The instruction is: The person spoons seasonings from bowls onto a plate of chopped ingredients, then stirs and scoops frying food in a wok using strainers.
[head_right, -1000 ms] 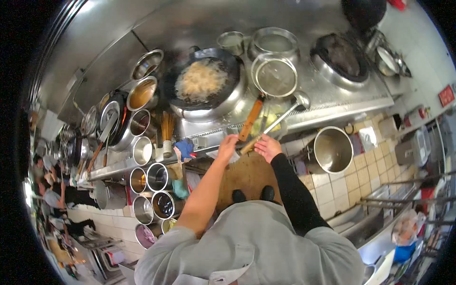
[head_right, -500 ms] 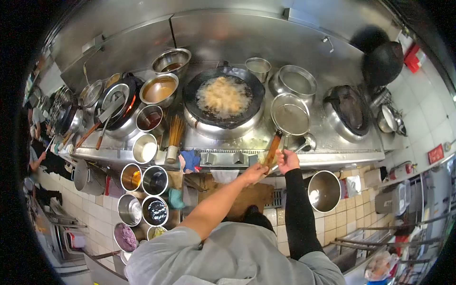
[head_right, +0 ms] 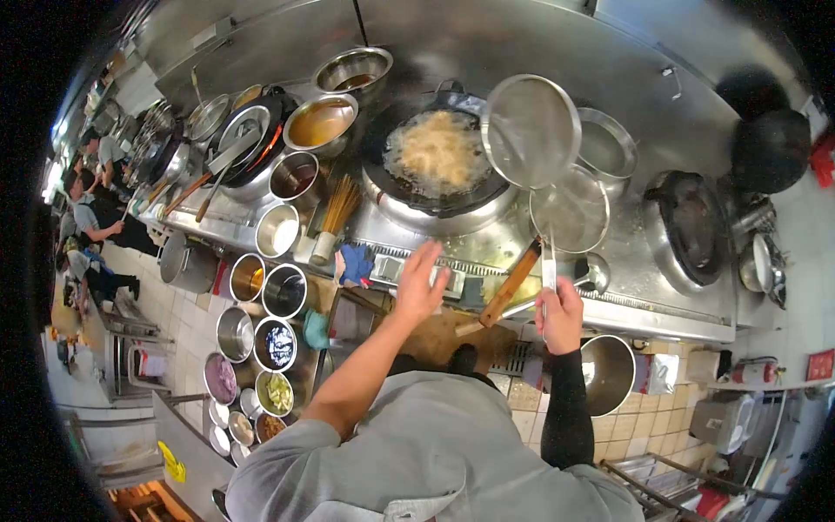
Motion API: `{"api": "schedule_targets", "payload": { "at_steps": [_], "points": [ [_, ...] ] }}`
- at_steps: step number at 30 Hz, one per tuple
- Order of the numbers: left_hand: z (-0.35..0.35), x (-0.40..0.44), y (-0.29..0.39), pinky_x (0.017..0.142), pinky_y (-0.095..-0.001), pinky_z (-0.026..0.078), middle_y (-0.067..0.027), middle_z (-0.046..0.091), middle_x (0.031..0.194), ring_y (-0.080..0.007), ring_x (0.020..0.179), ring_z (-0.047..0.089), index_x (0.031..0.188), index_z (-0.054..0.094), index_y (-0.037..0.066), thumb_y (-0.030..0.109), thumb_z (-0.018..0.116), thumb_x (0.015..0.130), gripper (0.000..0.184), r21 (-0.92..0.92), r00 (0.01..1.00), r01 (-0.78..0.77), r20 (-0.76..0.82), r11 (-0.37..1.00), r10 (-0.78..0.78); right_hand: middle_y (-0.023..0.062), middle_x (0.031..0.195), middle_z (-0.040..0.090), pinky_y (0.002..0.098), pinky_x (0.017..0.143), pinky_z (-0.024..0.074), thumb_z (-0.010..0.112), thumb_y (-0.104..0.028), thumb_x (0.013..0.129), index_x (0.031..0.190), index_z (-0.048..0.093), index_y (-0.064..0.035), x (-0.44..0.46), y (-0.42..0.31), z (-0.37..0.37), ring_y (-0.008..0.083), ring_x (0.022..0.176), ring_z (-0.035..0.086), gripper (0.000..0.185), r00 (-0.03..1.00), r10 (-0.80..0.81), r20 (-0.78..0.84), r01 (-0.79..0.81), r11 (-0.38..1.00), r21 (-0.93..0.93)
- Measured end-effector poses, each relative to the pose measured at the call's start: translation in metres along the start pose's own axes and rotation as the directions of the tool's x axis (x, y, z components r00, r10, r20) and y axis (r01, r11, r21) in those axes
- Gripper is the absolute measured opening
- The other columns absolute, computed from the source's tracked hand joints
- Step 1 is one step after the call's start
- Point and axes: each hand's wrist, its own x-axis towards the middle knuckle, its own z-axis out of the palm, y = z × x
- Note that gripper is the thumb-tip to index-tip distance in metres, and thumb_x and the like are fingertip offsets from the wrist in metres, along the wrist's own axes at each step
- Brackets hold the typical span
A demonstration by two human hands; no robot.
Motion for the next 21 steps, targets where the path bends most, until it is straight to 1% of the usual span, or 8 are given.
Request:
{"api": "schedule_targets", "payload": {
  "at_steps": [2, 3, 6, 9, 12, 16, 18, 21],
  "points": [
    [-0.017, 0.035, 0.020, 0.104, -0.0441, 0.041, -0.0188, 0.049, 0.141, -0.0411, 0.127, 0.046, 0.137, 0.050, 0.004, 0.020, 0.067, 0.087, 0.055, 0.228, 0.994, -0.063, -0.068, 0.972, 0.081, 0.0004, 0.069, 0.056, 0.0225, 0.041, 0.0361, 0.053, -0.012, 0.096, 0.111, 0.062, -0.0022, 0.015, -0.007, 0.011, 0.0081, 0.047, 0.047, 0.020, 0.995, 0.034, 0.089, -0.026, 0.996, -0.086],
    [-0.019, 0.048, 0.023, 0.104, -0.0442, 0.041, -0.0181, 0.048, 0.141, -0.0406, 0.126, 0.046, 0.140, 0.047, 0.006, 0.019, 0.068, 0.086, 0.059, 0.305, 0.993, -0.065, -0.074, 0.950, 0.092, 0.0004, 0.072, 0.055, 0.0227, 0.045, 0.0371, 0.050, -0.011, 0.099, 0.113, 0.061, -0.0015, 0.029, 0.011, 0.014, 0.0082, 0.051, 0.051, 0.020, 0.990, -0.057, 0.131, 0.080, 0.981, -0.176],
    [-0.008, 0.079, -0.003, 0.094, -0.0439, 0.045, -0.0146, 0.057, 0.123, -0.0345, 0.110, 0.055, 0.130, 0.059, 0.008, 0.020, 0.071, 0.085, 0.049, 0.280, 0.989, 0.065, -0.143, 0.958, -0.026, 0.0056, 0.071, 0.060, 0.0287, 0.054, 0.0430, 0.053, -0.013, 0.098, 0.111, 0.063, 0.0015, 0.059, 0.040, 0.038, 0.0142, 0.056, 0.056, 0.022, 0.923, -0.330, 0.199, 0.385, 0.813, -0.436],
    [-0.005, 0.100, -0.032, 0.085, -0.0442, 0.046, -0.0079, 0.060, 0.100, -0.0286, 0.093, 0.057, 0.108, 0.071, 0.010, 0.023, 0.073, 0.082, 0.030, 0.263, 0.993, -0.057, -0.089, 0.963, 0.082, 0.0245, 0.085, 0.066, 0.0465, 0.073, 0.0499, 0.056, -0.015, 0.093, 0.117, 0.063, -0.0014, 0.063, 0.021, 0.066, 0.0396, 0.079, 0.066, 0.028, 0.928, -0.295, 0.225, 0.368, 0.654, -0.661],
    [-0.009, 0.111, -0.042, 0.071, -0.0386, 0.049, -0.0052, 0.058, 0.084, -0.0274, 0.079, 0.058, 0.087, 0.075, 0.010, 0.019, 0.078, 0.076, 0.015, 0.304, 0.965, -0.203, -0.099, 0.931, 0.243, 0.0276, 0.087, 0.065, 0.0499, 0.075, 0.0493, 0.055, -0.015, 0.092, 0.115, 0.064, -0.0028, 0.079, 0.029, 0.086, 0.0460, 0.084, 0.063, 0.027, 0.935, -0.278, 0.219, 0.351, 0.652, -0.672],
    [-0.010, 0.114, -0.048, 0.072, -0.0396, 0.047, -0.0036, 0.057, 0.083, -0.0257, 0.081, 0.057, 0.084, 0.073, 0.011, 0.021, 0.075, 0.078, 0.012, 0.305, 0.957, -0.247, -0.069, 0.920, 0.280, 0.0263, 0.083, 0.066, 0.0505, 0.072, 0.0494, 0.056, -0.017, 0.093, 0.114, 0.064, 0.0005, 0.100, 0.026, 0.094, 0.0448, 0.080, 0.064, 0.029, 0.957, -0.242, 0.158, 0.289, 0.781, -0.553],
    [-0.006, 0.112, -0.051, 0.075, -0.0394, 0.045, -0.0030, 0.058, 0.086, -0.0242, 0.086, 0.057, 0.084, 0.073, 0.012, 0.026, 0.070, 0.082, 0.014, 0.292, 0.963, -0.230, -0.069, 0.928, 0.261, 0.0260, 0.083, 0.067, 0.0508, 0.073, 0.0498, 0.056, -0.017, 0.092, 0.113, 0.064, 0.0026, 0.111, 0.021, 0.092, 0.0439, 0.081, 0.065, 0.029, 0.930, -0.355, 0.098, 0.329, 0.682, -0.653],
    [-0.003, 0.109, -0.052, 0.077, -0.0399, 0.045, -0.0033, 0.058, 0.086, -0.0241, 0.086, 0.057, 0.081, 0.071, 0.011, 0.025, 0.069, 0.082, 0.014, 0.275, 0.972, -0.199, -0.063, 0.941, 0.224, 0.0261, 0.086, 0.068, 0.0511, 0.075, 0.0503, 0.055, -0.016, 0.092, 0.111, 0.065, 0.0050, 0.128, 0.014, 0.080, 0.0437, 0.083, 0.066, 0.030, 0.878, -0.475, 0.057, 0.337, 0.530, -0.778]
  ]
}}
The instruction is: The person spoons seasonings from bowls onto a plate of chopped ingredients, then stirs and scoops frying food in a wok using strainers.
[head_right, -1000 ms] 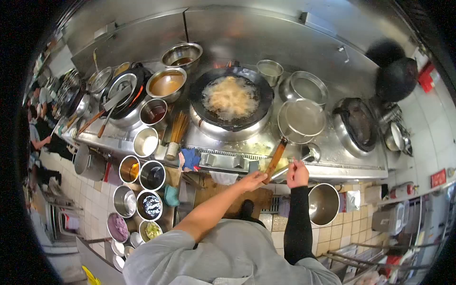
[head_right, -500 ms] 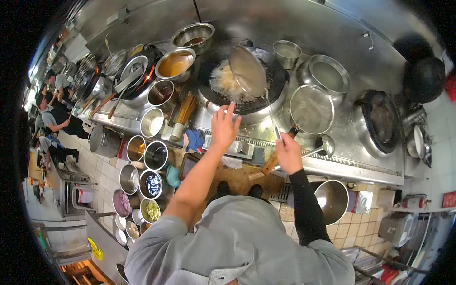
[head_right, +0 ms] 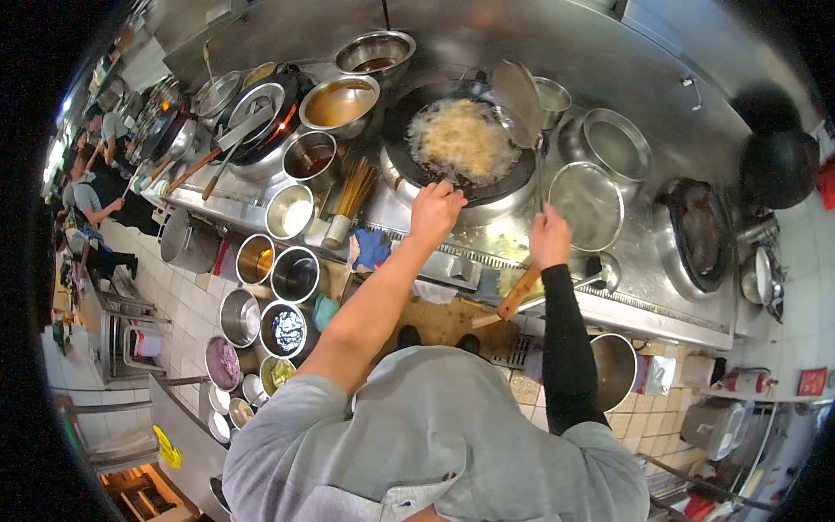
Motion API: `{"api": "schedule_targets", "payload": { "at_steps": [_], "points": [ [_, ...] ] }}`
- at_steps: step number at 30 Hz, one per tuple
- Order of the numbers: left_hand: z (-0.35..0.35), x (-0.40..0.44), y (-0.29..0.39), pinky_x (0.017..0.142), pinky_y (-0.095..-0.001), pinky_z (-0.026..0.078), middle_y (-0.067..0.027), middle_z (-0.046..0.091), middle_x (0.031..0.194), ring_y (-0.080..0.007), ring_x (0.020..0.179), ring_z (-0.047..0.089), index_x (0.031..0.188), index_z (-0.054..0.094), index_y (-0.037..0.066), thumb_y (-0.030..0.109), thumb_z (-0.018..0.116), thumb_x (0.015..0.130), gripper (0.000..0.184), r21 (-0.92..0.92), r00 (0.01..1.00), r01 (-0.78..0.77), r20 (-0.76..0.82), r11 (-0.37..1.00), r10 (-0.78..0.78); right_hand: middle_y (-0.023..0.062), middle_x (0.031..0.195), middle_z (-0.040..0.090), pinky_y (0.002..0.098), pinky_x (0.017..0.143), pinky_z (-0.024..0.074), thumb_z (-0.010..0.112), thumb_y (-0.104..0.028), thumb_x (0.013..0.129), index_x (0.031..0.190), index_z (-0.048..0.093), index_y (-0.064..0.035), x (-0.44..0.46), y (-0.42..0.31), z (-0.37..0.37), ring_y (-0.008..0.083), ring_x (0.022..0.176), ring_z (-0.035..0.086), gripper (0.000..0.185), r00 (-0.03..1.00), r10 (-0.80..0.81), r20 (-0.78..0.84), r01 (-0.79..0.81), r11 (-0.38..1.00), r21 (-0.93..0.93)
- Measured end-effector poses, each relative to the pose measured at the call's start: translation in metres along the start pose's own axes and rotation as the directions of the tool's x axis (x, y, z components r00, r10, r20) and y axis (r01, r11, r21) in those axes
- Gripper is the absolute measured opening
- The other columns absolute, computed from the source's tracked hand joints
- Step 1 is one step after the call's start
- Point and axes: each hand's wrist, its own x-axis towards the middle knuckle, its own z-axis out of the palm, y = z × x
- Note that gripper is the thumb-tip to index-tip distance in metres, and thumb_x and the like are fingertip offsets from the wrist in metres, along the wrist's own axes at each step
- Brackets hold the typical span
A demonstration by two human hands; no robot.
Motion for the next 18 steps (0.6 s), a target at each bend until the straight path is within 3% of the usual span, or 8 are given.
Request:
{"api": "schedule_targets", "payload": {
  "at_steps": [2, 5, 6, 8, 11, 12, 14, 18],
  "points": [
    [0.002, 0.000, -0.002, 0.077, -0.0404, 0.045, -0.0036, 0.059, 0.086, -0.0246, 0.087, 0.058, 0.079, 0.070, 0.011, 0.025, 0.069, 0.081, 0.014, -0.013, 1.000, 0.008, 0.003, 1.000, -0.008, 0.0270, 0.089, 0.068, 0.0511, 0.079, 0.0505, 0.056, -0.016, 0.091, 0.111, 0.064, 0.0055, 0.017, 0.012, 0.000, 0.0451, 0.086, 0.065, 0.031, 1.000, -0.013, -0.027, 0.011, 0.996, -0.087],
    [0.007, 0.000, -0.008, 0.078, -0.0409, 0.045, -0.0039, 0.059, 0.086, -0.0247, 0.088, 0.059, 0.076, 0.070, 0.011, 0.026, 0.070, 0.081, 0.016, 0.009, 0.999, -0.001, 0.033, 1.000, 0.001, 0.0190, 0.075, 0.065, 0.0430, 0.059, 0.0508, 0.055, -0.015, 0.093, 0.115, 0.063, 0.0025, 0.033, 0.049, 0.026, 0.0307, 0.058, 0.062, 0.030, 0.999, -0.045, 0.006, 0.045, 0.994, -0.098],
    [0.007, -0.001, -0.010, 0.076, -0.0411, 0.044, -0.0038, 0.060, 0.084, -0.0249, 0.086, 0.059, 0.076, 0.071, 0.011, 0.025, 0.070, 0.081, 0.015, 0.021, 1.000, -0.003, 0.028, 1.000, 0.002, 0.0180, 0.072, 0.064, 0.0422, 0.054, 0.0486, 0.054, -0.013, 0.092, 0.110, 0.063, 0.0034, 0.032, 0.040, 0.024, 0.0291, 0.055, 0.061, 0.026, 0.984, 0.133, 0.122, -0.145, 0.984, 0.101],
    [0.008, 0.001, -0.013, 0.073, -0.0417, 0.043, -0.0036, 0.060, 0.081, -0.0252, 0.082, 0.059, 0.076, 0.073, 0.011, 0.024, 0.071, 0.080, 0.013, 0.046, 1.000, -0.007, 0.014, 0.999, 0.006, 0.0161, 0.068, 0.062, 0.0405, 0.043, 0.0442, 0.052, -0.008, 0.091, 0.101, 0.063, 0.0054, 0.031, 0.008, 0.020, 0.0260, 0.049, 0.058, 0.020, 0.826, 0.368, 0.426, -0.536, 0.748, 0.393],
    [0.001, 0.002, -0.013, 0.074, -0.0427, 0.043, -0.0042, 0.062, 0.082, -0.0252, 0.084, 0.061, 0.077, 0.074, 0.012, 0.023, 0.071, 0.081, 0.013, 0.048, 0.997, 0.044, 0.060, 0.998, -0.047, 0.0085, 0.062, 0.053, 0.0324, 0.033, 0.0319, 0.051, -0.003, 0.090, 0.103, 0.055, 0.0052, 0.032, -0.016, 0.033, 0.0149, 0.042, 0.047, 0.016, 0.789, 0.345, 0.508, -0.613, 0.486, 0.623],
    [-0.001, 0.004, -0.013, 0.075, -0.0430, 0.043, -0.0045, 0.063, 0.082, -0.0254, 0.085, 0.061, 0.077, 0.074, 0.012, 0.023, 0.071, 0.081, 0.012, 0.054, 0.995, 0.050, 0.079, 0.997, -0.055, 0.0096, 0.062, 0.053, 0.0332, 0.035, 0.0324, 0.053, -0.001, 0.089, 0.114, 0.047, 0.0078, 0.040, -0.017, 0.037, 0.0170, 0.041, 0.046, 0.027, 0.743, 0.325, 0.586, -0.666, 0.446, 0.597],
    [-0.005, 0.006, -0.013, 0.076, -0.0435, 0.043, -0.0051, 0.064, 0.082, -0.0258, 0.085, 0.062, 0.077, 0.075, 0.012, 0.022, 0.071, 0.082, 0.011, 0.067, 0.990, 0.064, 0.121, 0.996, -0.071, 0.0102, 0.063, 0.054, 0.0327, 0.035, 0.0322, 0.054, 0.000, 0.090, 0.116, 0.046, 0.0080, 0.046, -0.019, 0.046, 0.0168, 0.042, 0.046, 0.029, 0.719, 0.294, 0.630, -0.692, 0.388, 0.609],
    [-0.018, 0.000, -0.009, 0.073, -0.0440, 0.044, -0.0081, 0.064, 0.081, -0.0295, 0.082, 0.063, 0.079, 0.072, 0.009, 0.019, 0.071, 0.083, 0.010, -0.028, 0.998, 0.059, 0.018, 0.998, -0.059, 0.0090, 0.066, 0.056, 0.0302, 0.036, 0.0317, 0.056, -0.001, 0.092, 0.116, 0.046, 0.0060, 0.044, -0.021, 0.049, 0.0144, 0.044, 0.046, 0.027, 0.680, 0.238, 0.694, -0.731, 0.292, 0.617]
  ]
}}
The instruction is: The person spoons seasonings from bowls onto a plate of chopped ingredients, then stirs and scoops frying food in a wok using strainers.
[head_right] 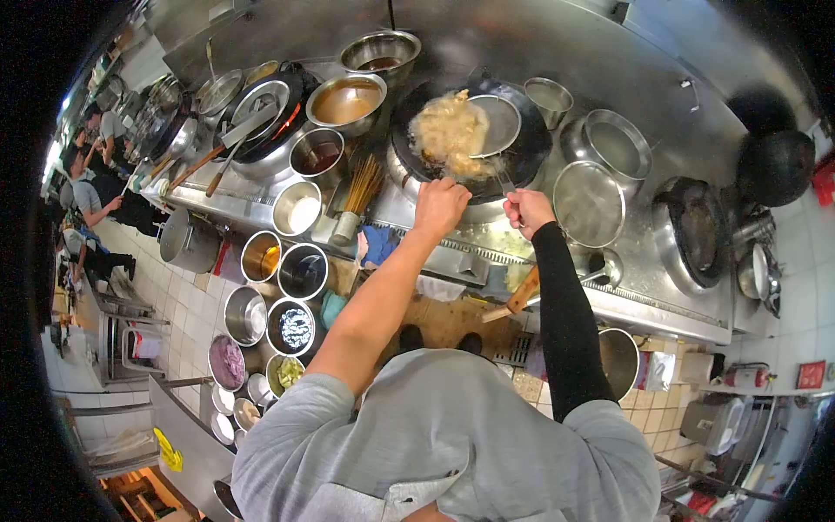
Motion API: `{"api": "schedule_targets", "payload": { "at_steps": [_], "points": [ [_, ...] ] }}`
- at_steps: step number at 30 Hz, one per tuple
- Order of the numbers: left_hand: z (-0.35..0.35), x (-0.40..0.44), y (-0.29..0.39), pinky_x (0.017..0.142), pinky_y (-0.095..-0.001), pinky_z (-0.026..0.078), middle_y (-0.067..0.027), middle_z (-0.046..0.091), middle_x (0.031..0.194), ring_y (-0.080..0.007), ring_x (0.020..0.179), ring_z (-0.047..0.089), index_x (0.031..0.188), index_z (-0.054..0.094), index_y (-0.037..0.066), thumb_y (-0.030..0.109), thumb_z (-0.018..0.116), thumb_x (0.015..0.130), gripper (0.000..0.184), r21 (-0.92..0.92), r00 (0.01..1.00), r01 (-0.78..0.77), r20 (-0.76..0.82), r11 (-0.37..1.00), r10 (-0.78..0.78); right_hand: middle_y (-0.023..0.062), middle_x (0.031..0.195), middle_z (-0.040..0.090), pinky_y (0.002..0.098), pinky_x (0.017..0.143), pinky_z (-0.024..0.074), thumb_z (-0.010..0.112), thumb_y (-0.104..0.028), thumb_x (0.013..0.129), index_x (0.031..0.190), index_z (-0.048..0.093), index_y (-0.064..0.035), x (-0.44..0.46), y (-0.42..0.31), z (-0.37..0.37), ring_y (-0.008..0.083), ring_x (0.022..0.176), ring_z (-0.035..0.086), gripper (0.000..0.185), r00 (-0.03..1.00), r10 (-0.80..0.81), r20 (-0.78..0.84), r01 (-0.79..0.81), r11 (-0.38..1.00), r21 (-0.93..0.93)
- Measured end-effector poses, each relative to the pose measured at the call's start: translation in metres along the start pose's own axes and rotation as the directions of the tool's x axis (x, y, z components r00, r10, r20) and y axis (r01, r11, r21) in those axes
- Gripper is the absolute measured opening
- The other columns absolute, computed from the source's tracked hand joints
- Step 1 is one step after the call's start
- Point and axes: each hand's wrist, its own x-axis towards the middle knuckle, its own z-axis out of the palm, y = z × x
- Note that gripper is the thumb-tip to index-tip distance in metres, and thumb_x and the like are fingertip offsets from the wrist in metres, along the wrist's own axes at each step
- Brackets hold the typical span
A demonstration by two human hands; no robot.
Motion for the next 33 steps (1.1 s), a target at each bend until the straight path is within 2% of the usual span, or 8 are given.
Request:
{"api": "schedule_targets", "payload": {
  "at_steps": [7, 13, 16, 19, 22, 25, 30, 33],
  "points": [
    [-0.024, -0.148, 0.000, 0.072, -0.0450, 0.048, -0.0140, 0.062, 0.082, -0.0351, 0.079, 0.061, 0.085, 0.066, 0.005, 0.018, 0.067, 0.089, 0.014, -0.351, 0.954, 0.299, 0.117, 0.887, -0.275, 0.0041, 0.066, 0.054, 0.0243, 0.033, 0.0279, 0.053, -0.007, 0.097, 0.096, 0.050, -0.0024, -0.045, -0.012, -0.007, 0.0084, 0.042, 0.043, 0.006, 0.985, 0.084, 0.151, -0.081, 0.996, -0.025],
    [0.020, -0.285, -0.064, 0.071, -0.0435, 0.051, -0.0179, 0.067, 0.082, -0.0338, 0.076, 0.065, 0.092, 0.067, 0.002, 0.030, 0.067, 0.088, 0.029, -0.190, 0.646, 0.744, 0.448, 0.640, -0.618, 0.0024, 0.067, 0.055, 0.0229, 0.032, 0.0268, 0.053, -0.010, 0.097, 0.097, 0.051, -0.0029, -0.086, -0.015, -0.021, 0.0059, 0.042, 0.042, 0.008, 0.992, 0.035, 0.119, -0.009, 0.977, -0.215],
    [0.081, -0.320, -0.105, 0.064, -0.0392, 0.053, -0.0084, 0.064, 0.074, -0.0232, 0.067, 0.063, 0.100, 0.065, 0.004, 0.025, 0.070, 0.088, 0.024, -0.271, 0.629, 0.774, 0.435, 0.573, -0.645, 0.0034, 0.067, 0.056, 0.0238, 0.034, 0.0265, 0.055, -0.011, 0.095, 0.099, 0.056, 0.0003, -0.103, -0.020, -0.020, 0.0077, 0.042, 0.042, 0.012, 1.000, 0.020, 0.024, -0.014, 0.972, -0.236],
    [0.097, -0.290, -0.106, 0.056, -0.0397, 0.051, -0.0029, 0.058, 0.070, -0.0201, 0.064, 0.059, 0.117, 0.056, 0.008, 0.025, 0.067, 0.091, 0.033, -0.247, 0.196, 0.969, 0.698, 0.027, -0.689, 0.0032, 0.066, 0.057, 0.0239, 0.035, 0.0270, 0.057, -0.011, 0.094, 0.103, 0.060, 0.0030, -0.118, -0.023, -0.013, 0.0081, 0.042, 0.043, 0.017, 0.997, -0.036, -0.068, 0.017, 0.962, -0.273],
    [0.101, -0.265, -0.096, 0.049, -0.0378, 0.047, -0.0010, 0.050, 0.067, -0.0194, 0.061, 0.055, 0.127, 0.045, 0.011, 0.028, 0.067, 0.091, 0.045, -0.264, 0.146, 0.960, 0.750, -0.090, -0.645, 0.0028, 0.066, 0.057, 0.0232, 0.037, 0.0295, 0.057, -0.011, 0.094, 0.113, 0.061, 0.0064, -0.121, -0.023, -0.012, 0.0079, 0.044, 0.045, 0.027, 0.992, -0.095, -0.078, 0.061, 0.932, -0.357],
    [0.104, -0.261, -0.091, 0.053, -0.0402, 0.050, -0.0068, 0.058, 0.070, -0.0203, 0.066, 0.060, 0.117, 0.054, 0.008, 0.033, 0.068, 0.090, 0.040, -0.179, 0.106, 0.982, 0.785, -0.059, -0.611, 0.0029, 0.067, 0.058, 0.0240, 0.043, 0.0369, 0.057, -0.012, 0.094, 0.119, 0.060, 0.0092, -0.116, -0.016, -0.016, 0.0083, 0.049, 0.049, 0.032, 0.977, -0.202, -0.069, 0.141, 0.854, -0.501],
    [0.076, -0.299, -0.103, 0.074, -0.0420, 0.053, -0.0216, 0.069, 0.091, -0.0323, 0.082, 0.069, 0.102, 0.067, 0.000, 0.038, 0.068, 0.087, 0.040, -0.017, 0.463, 0.779, 0.690, 0.627, -0.557, 0.0153, 0.078, 0.068, 0.0384, 0.065, 0.0511, 0.058, -0.015, 0.093, 0.121, 0.061, 0.0067, -0.105, -0.007, -0.005, 0.0275, 0.068, 0.065, 0.036, 0.886, -0.463, -0.019, 0.243, 0.498, -0.833],
    [0.050, -0.333, -0.115, 0.080, -0.0422, 0.053, -0.0232, 0.071, 0.097, -0.0374, 0.088, 0.070, 0.102, 0.070, 0.000, 0.040, 0.067, 0.087, 0.043, 0.012, 0.493, 0.735, 0.678, 0.678, -0.546, 0.0241, 0.090, 0.069, 0.0470, 0.077, 0.0514, 0.058, -0.017, 0.091, 0.118, 0.064, 0.0020, -0.093, 0.004, -0.007, 0.0412, 0.084, 0.066, 0.033, 0.806, -0.588, 0.061, 0.262, 0.263, -0.929]
  ]
}}
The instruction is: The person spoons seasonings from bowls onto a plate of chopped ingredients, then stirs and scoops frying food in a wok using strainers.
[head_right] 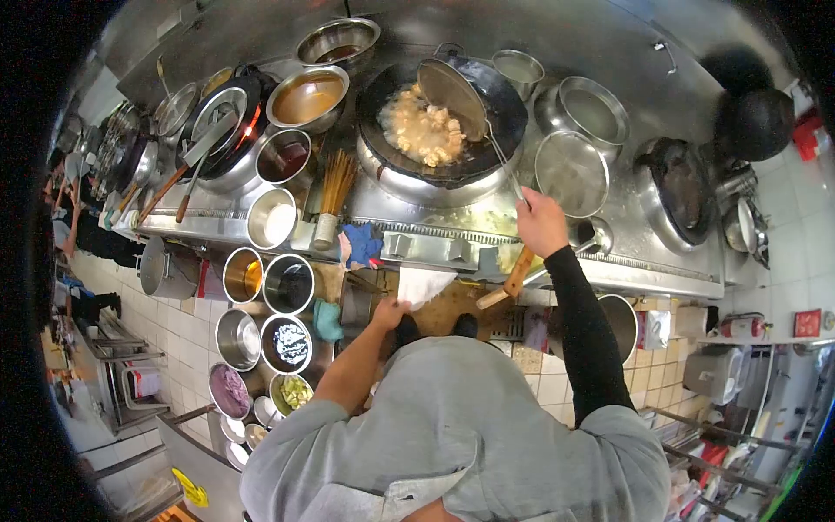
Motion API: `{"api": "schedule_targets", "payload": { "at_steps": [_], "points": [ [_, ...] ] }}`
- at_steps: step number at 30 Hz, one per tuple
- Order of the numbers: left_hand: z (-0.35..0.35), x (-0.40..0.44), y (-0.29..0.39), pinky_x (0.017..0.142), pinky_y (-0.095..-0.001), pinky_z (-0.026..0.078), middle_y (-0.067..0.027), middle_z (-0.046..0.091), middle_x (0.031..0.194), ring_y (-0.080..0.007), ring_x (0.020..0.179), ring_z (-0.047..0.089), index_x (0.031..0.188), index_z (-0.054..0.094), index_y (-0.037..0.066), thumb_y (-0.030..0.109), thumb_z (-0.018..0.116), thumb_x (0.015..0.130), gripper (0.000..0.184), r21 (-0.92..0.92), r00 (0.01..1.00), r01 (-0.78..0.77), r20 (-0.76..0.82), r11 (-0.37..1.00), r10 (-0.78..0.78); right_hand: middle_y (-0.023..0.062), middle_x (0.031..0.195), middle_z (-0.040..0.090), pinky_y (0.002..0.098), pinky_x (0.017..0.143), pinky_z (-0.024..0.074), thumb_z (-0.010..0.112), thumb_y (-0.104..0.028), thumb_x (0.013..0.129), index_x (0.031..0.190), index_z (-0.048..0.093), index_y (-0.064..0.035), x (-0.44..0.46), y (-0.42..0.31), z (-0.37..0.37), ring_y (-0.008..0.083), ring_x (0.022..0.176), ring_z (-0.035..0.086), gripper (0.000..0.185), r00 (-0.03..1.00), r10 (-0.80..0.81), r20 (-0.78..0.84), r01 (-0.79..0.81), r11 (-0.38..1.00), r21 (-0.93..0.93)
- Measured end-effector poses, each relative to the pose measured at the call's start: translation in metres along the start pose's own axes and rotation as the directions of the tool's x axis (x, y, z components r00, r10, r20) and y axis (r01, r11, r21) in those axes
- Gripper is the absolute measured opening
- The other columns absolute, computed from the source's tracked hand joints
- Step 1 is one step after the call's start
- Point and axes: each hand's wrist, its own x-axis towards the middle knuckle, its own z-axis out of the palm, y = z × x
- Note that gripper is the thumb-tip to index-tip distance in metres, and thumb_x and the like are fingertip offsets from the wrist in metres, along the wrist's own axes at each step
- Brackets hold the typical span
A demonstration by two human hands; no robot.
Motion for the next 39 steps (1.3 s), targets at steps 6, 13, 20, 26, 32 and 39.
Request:
{"api": "schedule_targets", "payload": {
  "at_steps": [6, 13, 20, 26, 32, 39],
  "points": [
    [-0.039, -0.067, 0.011, 0.076, -0.0386, 0.053, -0.0181, 0.072, 0.085, -0.0267, 0.081, 0.070, 0.101, 0.073, 0.002, 0.042, 0.067, 0.090, 0.041, -0.209, 0.985, 0.077, -0.138, 0.975, -0.108, 0.0274, 0.091, 0.066, 0.0503, 0.077, 0.0504, 0.057, -0.018, 0.092, 0.117, 0.064, -0.0010, -0.005, -0.037, 0.000, 0.0461, 0.089, 0.064, 0.031, 0.999, -0.001, -0.046, 0.000, 1.000, -0.029],
    [-0.016, -0.060, -0.011, 0.074, -0.0366, 0.053, -0.0119, 0.070, 0.085, -0.0200, 0.081, 0.067, 0.101, 0.071, 0.000, 0.035, 0.062, 0.095, 0.037, -0.456, 0.967, 0.049, -0.201, 0.888, -0.157, 0.0283, 0.086, 0.064, 0.0509, 0.073, 0.0492, 0.056, -0.017, 0.093, 0.119, 0.063, -0.0037, -0.033, -0.067, 0.001, 0.0460, 0.084, 0.063, 0.030, 0.999, 0.030, 0.022, -0.032, 0.993, 0.113],
    [0.002, -0.054, -0.045, 0.068, -0.0372, 0.052, -0.0106, 0.070, 0.101, -0.0216, 0.082, 0.066, 0.113, 0.068, -0.001, 0.017, 0.057, 0.093, 0.029, -0.657, 0.817, 0.568, 0.521, 0.495, -0.246, 0.0280, 0.087, 0.065, 0.0519, 0.074, 0.0497, 0.056, -0.015, 0.092, 0.117, 0.063, -0.0003, -0.033, -0.027, 0.026, 0.0468, 0.082, 0.063, 0.030, 0.999, -0.015, -0.041, 0.015, 1.000, -0.002],
    [-0.027, -0.044, -0.028, 0.069, -0.0341, 0.052, -0.0057, 0.070, 0.102, -0.0193, 0.081, 0.064, 0.124, 0.066, 0.007, 0.029, 0.060, 0.094, 0.038, -0.274, 0.774, 0.377, 0.618, 0.885, -0.139, 0.0293, 0.091, 0.066, 0.0510, 0.080, 0.0515, 0.057, -0.018, 0.091, 0.114, 0.065, 0.0033, 0.007, 0.031, 0.011, 0.0469, 0.087, 0.064, 0.032, 0.984, 0.014, -0.180, -0.017, 1.000, -0.019],
    [-0.025, -0.063, 0.004, 0.081, -0.0332, 0.051, -0.0059, 0.070, 0.098, -0.0199, 0.088, 0.063, 0.118, 0.067, 0.004, 0.039, 0.063, 0.092, 0.044, -0.419, 0.857, 0.449, 0.453, 0.789, -0.247, 0.0297, 0.099, 0.067, 0.0473, 0.087, 0.0511, 0.057, -0.018, 0.091, 0.121, 0.064, 0.0033, 0.024, 0.040, -0.012, 0.0454, 0.097, 0.064, 0.038, 0.979, 0.107, -0.173, -0.105, 0.994, 0.023],
    [0.030, -0.040, 0.014, 0.094, -0.0461, 0.050, -0.0240, 0.069, 0.109, -0.0421, 0.104, 0.065, 0.114, 0.067, 0.000, 0.033, 0.065, 0.086, 0.044, 0.196, 0.999, -0.036, -0.018, 0.980, 0.041, 0.0161, 0.075, 0.066, 0.0362, 0.063, 0.0490, 0.058, -0.014, 0.091, 0.116, 0.065, 0.0036, -0.003, 0.034, 0.018, 0.0252, 0.066, 0.063, 0.031, 0.968, 0.247, 0.032, -0.236, 0.867, 0.438]
  ]
}}
